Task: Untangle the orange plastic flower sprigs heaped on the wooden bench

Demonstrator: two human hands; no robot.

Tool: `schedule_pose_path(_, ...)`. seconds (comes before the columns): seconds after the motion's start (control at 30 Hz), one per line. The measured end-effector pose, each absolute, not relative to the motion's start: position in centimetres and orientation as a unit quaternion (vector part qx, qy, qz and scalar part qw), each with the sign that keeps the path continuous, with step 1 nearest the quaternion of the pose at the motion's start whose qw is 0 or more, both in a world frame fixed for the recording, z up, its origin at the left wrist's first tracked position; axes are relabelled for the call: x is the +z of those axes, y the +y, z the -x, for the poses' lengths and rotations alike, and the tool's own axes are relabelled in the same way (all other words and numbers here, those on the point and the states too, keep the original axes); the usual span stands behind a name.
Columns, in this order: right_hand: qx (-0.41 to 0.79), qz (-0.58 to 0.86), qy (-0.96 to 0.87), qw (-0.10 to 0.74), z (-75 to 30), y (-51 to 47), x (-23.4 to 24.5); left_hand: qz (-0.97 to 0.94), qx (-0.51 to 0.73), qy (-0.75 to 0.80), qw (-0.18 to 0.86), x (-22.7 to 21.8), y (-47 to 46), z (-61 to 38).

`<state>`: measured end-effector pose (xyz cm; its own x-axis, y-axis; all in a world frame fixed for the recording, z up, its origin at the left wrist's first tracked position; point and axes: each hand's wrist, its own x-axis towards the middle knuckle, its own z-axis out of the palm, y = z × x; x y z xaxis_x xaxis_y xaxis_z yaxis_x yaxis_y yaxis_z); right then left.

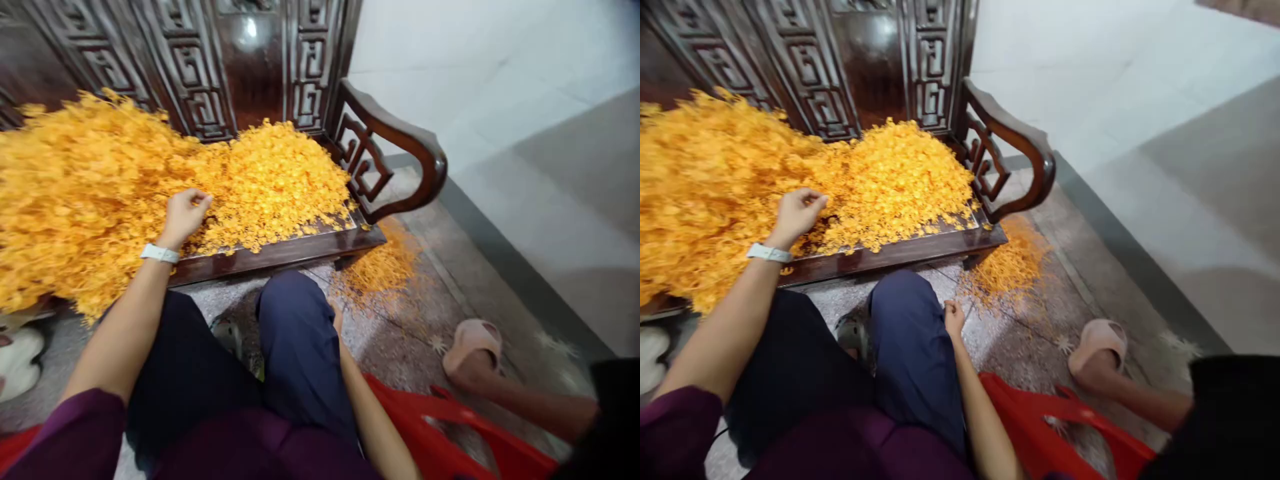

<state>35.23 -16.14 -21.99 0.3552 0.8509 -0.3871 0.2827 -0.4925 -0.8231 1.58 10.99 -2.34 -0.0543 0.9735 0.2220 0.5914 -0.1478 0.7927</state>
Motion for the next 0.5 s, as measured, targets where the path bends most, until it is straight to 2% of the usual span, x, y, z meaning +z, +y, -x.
schedule_pose_path(0.13, 0.324, 0.766, -0.317, 0.457, -34.5, -13.5, -21.8, -0.765, 0.225, 0.598, 0.078, -1.7, 10.7, -0.8)
schedule_pose_path(0.27, 0.279, 0.711, -0.335, 0.552, -31.9, -11.1, -19.1, -0.809, 0.085, 0.574, 0.089, -2.3, 9.4, -1.4)
schedule_pose_path(0.37, 0.288, 0.664, -0.387, 0.57, -28.4, -8.6, -15.9, -0.818, 0.056, 0.563, 0.104, -3.1, 8.5, -1.4)
schedule_pose_path(0.5, 0.321, 0.573, -0.519, 0.548, -22.3, -3.3, -11.0, -0.79, 0.069, 0.604, 0.084, -2.6, 7.9, 0.2)
